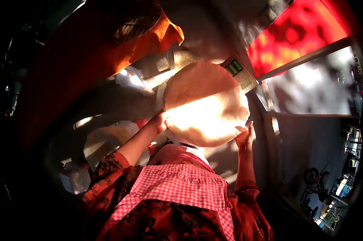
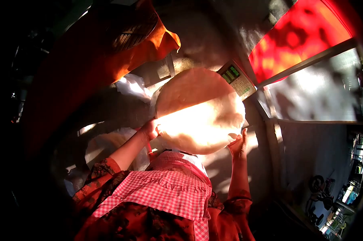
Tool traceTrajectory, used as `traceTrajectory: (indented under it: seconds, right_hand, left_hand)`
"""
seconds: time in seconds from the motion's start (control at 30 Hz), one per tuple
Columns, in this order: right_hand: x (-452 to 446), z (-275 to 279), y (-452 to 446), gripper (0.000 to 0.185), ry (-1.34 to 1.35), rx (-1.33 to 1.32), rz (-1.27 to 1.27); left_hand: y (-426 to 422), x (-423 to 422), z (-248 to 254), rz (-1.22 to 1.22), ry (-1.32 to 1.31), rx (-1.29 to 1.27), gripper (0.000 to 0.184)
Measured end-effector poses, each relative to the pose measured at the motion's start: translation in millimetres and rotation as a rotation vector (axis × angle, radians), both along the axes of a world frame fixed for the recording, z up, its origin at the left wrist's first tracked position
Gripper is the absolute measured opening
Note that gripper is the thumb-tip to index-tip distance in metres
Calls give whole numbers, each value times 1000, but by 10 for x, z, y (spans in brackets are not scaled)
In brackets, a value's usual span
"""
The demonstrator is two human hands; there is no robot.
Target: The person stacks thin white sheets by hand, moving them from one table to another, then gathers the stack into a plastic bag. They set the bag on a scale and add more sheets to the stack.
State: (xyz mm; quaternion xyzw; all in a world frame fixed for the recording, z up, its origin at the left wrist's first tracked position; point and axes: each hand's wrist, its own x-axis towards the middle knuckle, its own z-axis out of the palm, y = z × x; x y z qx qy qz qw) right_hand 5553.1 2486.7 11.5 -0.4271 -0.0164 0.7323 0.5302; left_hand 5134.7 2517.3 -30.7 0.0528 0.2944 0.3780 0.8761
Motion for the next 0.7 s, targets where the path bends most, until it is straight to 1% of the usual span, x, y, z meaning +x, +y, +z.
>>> traceTrajectory:
  seconds: [0.03, 0.1, 0.17, 0.2, 0.23, 0.27, 0.3, 0.33, 0.37, 0.4, 0.43, 0.47, 0.5, 0.53, 0.57, 0.6, 0.63, 0.67, 0.7]
  right_hand:
    - [-1, 41, 69, 81, -16, 90, 116]
    - [-107, 64, 199, 77, -164, 96, 195]
    - [-202, 193, 283, 81, -363, -83, 204]
    - [-2, -173, 315, 83, -419, -51, 289]
    - [35, -198, 308, 82, -466, 61, 384]
    - [61, -202, 297, 82, -514, 179, 468]
    - [93, -212, 285, 82, -560, 300, 537]
    - [147, -224, 315, 72, -526, 44, 436]
    - [415, -585, 346, 61, -475, 128, 347]
    - [686, -626, 350, 58, -963, 526, 575]
    - [811, -560, 455, 56, -1445, 945, 766]
    - [512, 0, 619, 56, -1087, 535, 547]
    - [122, 824, 654, 56, -713, 133, 340]
    - [-10, 1239, 688, 54, -671, 223, 302]
    - [-165, 1578, 733, 52, -627, 312, 266]
    - [-381, 1974, 792, 54, -687, 311, 298]
    - [-612, 2237, 899, 55, -752, 307, 323]
    - [-769, 2296, 1064, 59, -827, 313, 352]
    - [-986, 2259, 1245, 57, -770, 394, 319]
  left_hand:
    - [-89, 7, -21, -9, 207, -51, 28]
    - [-193, -130, -314, -35, 14, -93, 29]
    - [-223, -83, -293, 6, 71, -37, 33]
    - [-208, -43, -120, 4, 67, 20, 34]
    - [-200, -1, 60, 4, 63, 77, 35]
    - [-189, -77, -286, -9, -205, 203, 32]
    - [-165, 75, -230, 59, 221, 28, 31]
    - [-132, 170, -47, 138, 179, 6, 34]
    - [-98, 263, 101, 215, 135, -13, 39]
    - [-75, 281, 443, 100, 364, 30, 44]
    - [-105, 292, 397, 187, 214, 86, 51]
    - [-87, 268, 463, 158, 298, 116, 56]
    - [-85, 238, 647, 128, 380, 136, 62]
    - [-76, 160, 997, 142, 372, 100, 66]
    - [-77, 31, 1494, 155, 362, 64, 69]
    - [-73, -172, 2094, 120, 406, 157, 71]
    - [-63, -352, 2372, 147, 396, 210, 66]
    - [-39, -563, 2484, 193, 407, 270, 60]
    - [-2, -816, 2523, 242, 433, 324, 55]
